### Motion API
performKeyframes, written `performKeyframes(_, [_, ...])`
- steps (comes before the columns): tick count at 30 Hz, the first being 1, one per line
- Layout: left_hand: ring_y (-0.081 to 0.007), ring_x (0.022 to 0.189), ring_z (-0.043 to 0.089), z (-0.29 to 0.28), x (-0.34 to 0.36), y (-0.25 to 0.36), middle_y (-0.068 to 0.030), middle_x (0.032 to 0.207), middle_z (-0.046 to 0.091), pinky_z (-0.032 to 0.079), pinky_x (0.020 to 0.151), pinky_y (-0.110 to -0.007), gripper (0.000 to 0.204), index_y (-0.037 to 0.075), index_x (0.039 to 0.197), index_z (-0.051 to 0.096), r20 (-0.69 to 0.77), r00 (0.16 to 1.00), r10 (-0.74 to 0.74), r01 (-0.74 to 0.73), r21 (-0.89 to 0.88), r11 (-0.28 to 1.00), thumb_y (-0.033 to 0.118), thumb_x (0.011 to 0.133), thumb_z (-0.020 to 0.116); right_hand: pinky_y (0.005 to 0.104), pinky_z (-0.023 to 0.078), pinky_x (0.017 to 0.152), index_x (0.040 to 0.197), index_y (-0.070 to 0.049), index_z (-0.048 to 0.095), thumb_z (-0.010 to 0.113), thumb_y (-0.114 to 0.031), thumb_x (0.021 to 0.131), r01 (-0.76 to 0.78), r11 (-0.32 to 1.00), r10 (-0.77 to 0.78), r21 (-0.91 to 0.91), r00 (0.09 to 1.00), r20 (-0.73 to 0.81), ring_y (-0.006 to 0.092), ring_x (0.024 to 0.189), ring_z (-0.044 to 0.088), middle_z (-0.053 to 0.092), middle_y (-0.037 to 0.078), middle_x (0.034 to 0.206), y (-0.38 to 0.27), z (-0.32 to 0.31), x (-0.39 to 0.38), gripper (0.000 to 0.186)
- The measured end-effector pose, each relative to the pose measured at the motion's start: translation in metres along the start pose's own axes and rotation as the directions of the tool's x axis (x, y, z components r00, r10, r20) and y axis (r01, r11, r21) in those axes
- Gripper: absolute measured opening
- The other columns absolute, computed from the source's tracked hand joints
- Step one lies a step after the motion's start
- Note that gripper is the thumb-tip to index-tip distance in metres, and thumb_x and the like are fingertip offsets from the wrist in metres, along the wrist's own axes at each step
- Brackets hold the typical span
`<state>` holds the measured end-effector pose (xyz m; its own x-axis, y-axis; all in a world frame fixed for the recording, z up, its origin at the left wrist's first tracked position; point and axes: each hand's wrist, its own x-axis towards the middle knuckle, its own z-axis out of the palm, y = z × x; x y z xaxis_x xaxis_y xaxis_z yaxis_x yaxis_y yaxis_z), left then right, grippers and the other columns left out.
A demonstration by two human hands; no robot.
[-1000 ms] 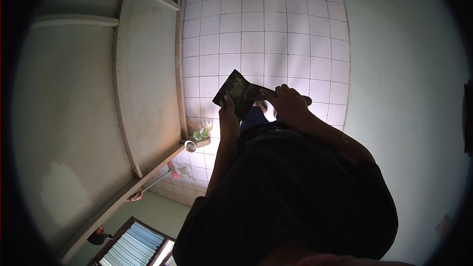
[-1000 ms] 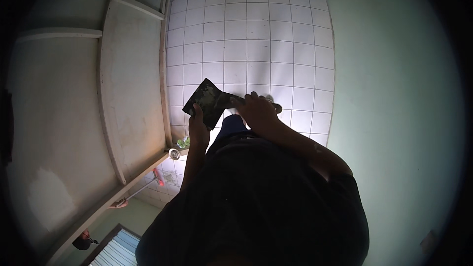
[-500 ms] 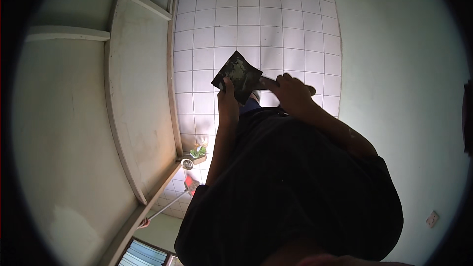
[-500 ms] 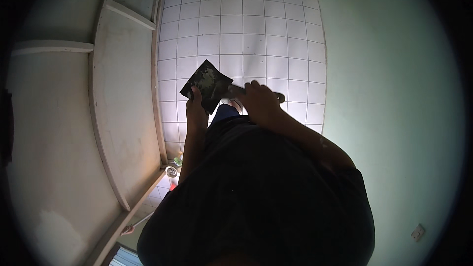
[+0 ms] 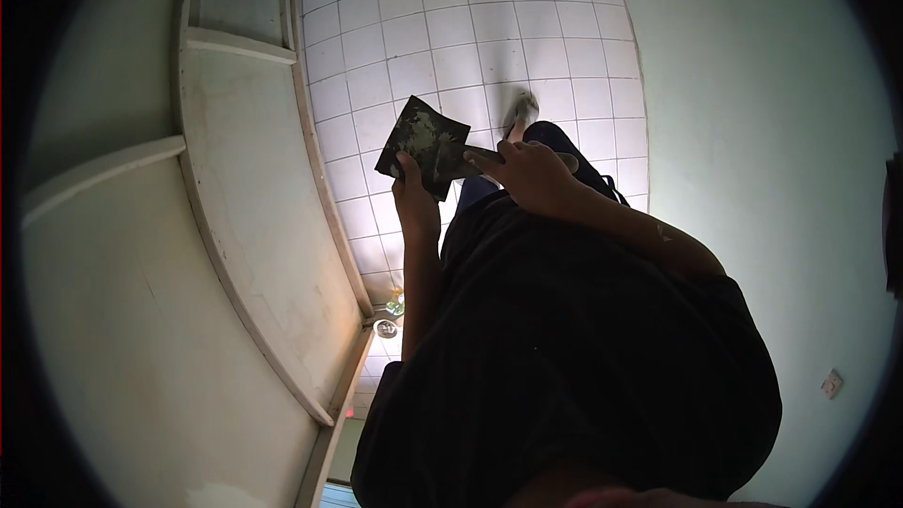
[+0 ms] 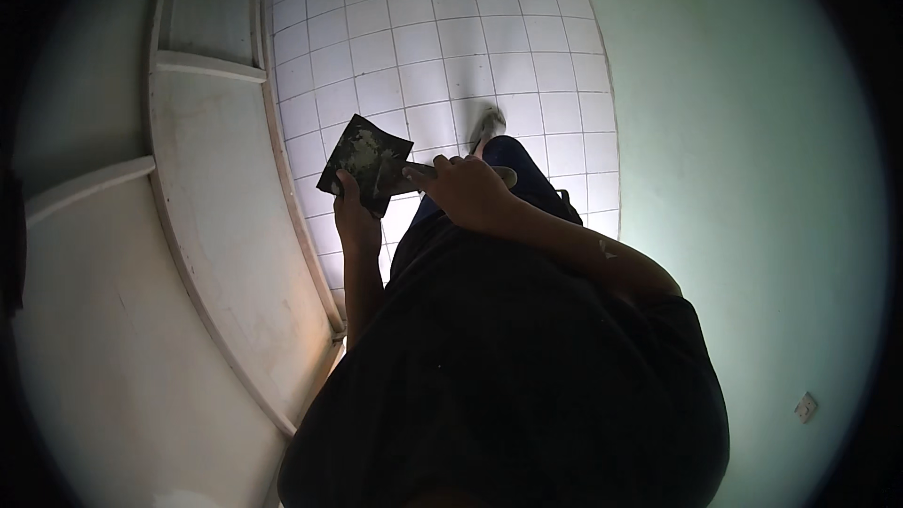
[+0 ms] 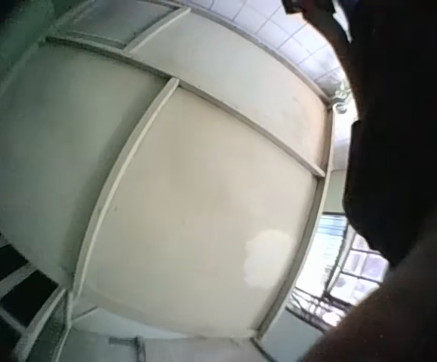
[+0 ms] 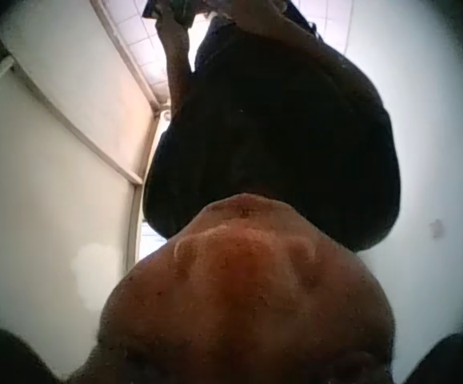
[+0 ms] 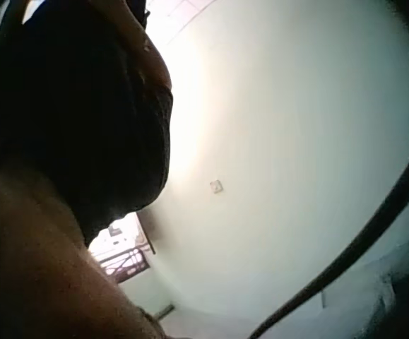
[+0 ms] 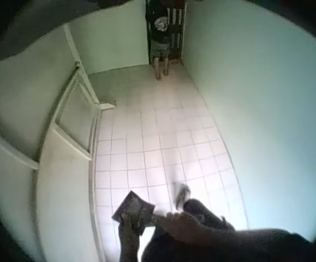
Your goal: The person is applying plaster or putty to the ceiling tiles using a putty knife and a hawk.
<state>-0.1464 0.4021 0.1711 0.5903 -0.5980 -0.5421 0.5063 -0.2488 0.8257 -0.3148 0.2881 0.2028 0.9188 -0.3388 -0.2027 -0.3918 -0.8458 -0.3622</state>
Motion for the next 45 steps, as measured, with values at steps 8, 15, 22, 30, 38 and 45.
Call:
performKeyframes(8, [-0.0227,0.11,0.062,0.057,0.067,0.042,-0.016,0.124,0.06,0.051,0.089,-0.032,0.067,-0.007,0.134,0.046,-0.057,0.998,-0.011,0.012,0.015,1.0,0.052,0.104,0.042,0.0382,0.056,0.064,0.148,-0.015,0.042,0.062,-0.006,0.081,0.018,0.99,-0.028,0.143,0.997,0.066,0.0268,0.076,0.068,0.061,0.017,0.097,0.07,-0.023,0.06,0.071])
performKeyframes(15, [-0.0275,0.121,0.058,0.127,0.138,0.092,-0.0193,0.133,0.054,0.052,0.098,-0.036,0.068,-0.008,0.139,0.039,-0.002,0.998,-0.062,0.062,-0.008,0.998,0.05,0.104,0.042,0.0386,0.057,0.059,0.149,-0.01,0.042,0.06,-0.006,0.083,0.006,0.977,-0.017,0.212,0.999,0.051,0.0266,0.068,0.068,0.061,0.018,0.096,0.143,-0.073,0.104,0.069])
performKeyframes(22, [-0.0273,0.125,0.054,0.145,0.225,0.164,-0.02,0.134,0.053,0.049,0.101,-0.036,0.071,-0.01,0.138,0.04,0.088,0.982,-0.169,0.146,0.222,0.964,0.053,0.104,0.037,0.0365,0.056,0.057,0.149,-0.008,0.041,0.057,-0.007,0.085,-0.135,0.959,0.14,0.25,0.99,-0.002,0.0257,0.066,0.067,0.062,0.018,0.091,0.16,-0.1,0.177,0.065])
performKeyframes(30, [-0.0257,0.115,0.061,0.142,0.362,0.229,-0.0189,0.126,0.059,0.049,0.097,-0.034,0.068,-0.011,0.133,0.047,0.279,0.95,-0.144,0.034,0.363,0.931,0.05,0.106,0.033,0.0353,0.055,0.053,0.146,-0.007,0.044,0.057,-0.006,0.085,-0.312,0.909,0.355,0.277,0.926,-0.124,0.0265,0.062,0.066,0.062,0.022,0.095,0.163,-0.122,0.29,0.063])
performKeyframes(38, [-0.0263,0.112,0.061,0.167,0.422,0.266,-0.02,0.126,0.06,0.048,0.095,-0.036,0.072,-0.011,0.133,0.048,0.424,0.859,-0.287,-0.028,0.599,0.8,0.054,0.105,0.035,0.0378,0.058,0.057,0.145,-0.006,0.044,0.058,-0.004,0.085,-0.475,0.762,0.576,0.441,0.808,-0.126,0.0304,0.067,0.069,0.06,0.026,0.103,0.154,-0.131,0.333,0.062])
performKeyframes(45, [-0.0271,0.116,0.06,0.182,0.437,0.27,-0.0199,0.129,0.057,0.05,0.098,-0.035,0.071,-0.011,0.134,0.046,0.474,0.796,-0.377,-0.019,0.642,0.767,0.053,0.105,0.035,0.0382,0.059,0.058,0.145,-0.006,0.044,0.059,-0.006,0.085,-0.578,0.674,0.669,0.46,0.742,-0.046,0.0305,0.068,0.07,0.063,0.024,0.101,0.154,-0.15,0.335,0.062])
